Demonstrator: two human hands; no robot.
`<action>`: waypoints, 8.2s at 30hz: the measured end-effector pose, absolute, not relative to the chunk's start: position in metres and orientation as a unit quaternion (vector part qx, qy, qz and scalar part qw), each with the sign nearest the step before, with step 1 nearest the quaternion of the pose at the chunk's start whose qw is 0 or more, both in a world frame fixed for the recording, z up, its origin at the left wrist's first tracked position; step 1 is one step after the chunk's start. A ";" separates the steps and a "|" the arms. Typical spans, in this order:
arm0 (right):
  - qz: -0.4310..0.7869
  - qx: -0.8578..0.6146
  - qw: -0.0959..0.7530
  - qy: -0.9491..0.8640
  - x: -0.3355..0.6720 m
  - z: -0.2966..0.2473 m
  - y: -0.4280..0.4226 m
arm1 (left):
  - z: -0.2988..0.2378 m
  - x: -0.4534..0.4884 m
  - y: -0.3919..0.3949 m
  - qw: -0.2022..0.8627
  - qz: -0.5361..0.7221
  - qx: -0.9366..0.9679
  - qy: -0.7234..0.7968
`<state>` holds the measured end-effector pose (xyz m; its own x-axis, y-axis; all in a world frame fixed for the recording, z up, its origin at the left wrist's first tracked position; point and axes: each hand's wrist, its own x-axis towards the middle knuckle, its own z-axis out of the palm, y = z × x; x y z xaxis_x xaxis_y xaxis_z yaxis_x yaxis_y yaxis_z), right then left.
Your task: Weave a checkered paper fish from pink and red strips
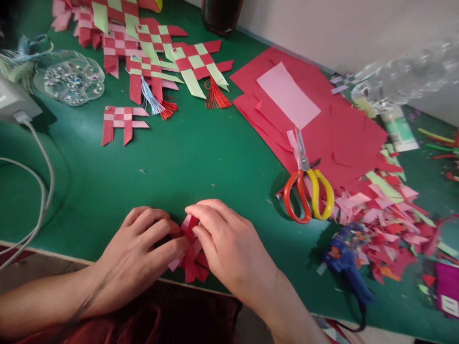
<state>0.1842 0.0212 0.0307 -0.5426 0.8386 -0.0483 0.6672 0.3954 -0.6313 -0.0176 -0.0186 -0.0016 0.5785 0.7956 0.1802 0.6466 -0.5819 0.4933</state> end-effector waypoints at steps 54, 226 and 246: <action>0.122 -0.486 0.291 -0.815 0.179 0.009 -0.040 | -0.002 -0.017 -0.019 0.206 0.187 0.861 0.426; 0.418 -0.622 0.348 -0.564 0.186 0.030 -0.047 | 0.015 -0.002 -0.022 0.543 0.306 0.647 0.439; 0.569 -0.543 0.383 -0.485 0.182 0.021 -0.041 | 0.012 0.001 -0.014 0.635 0.319 0.544 0.446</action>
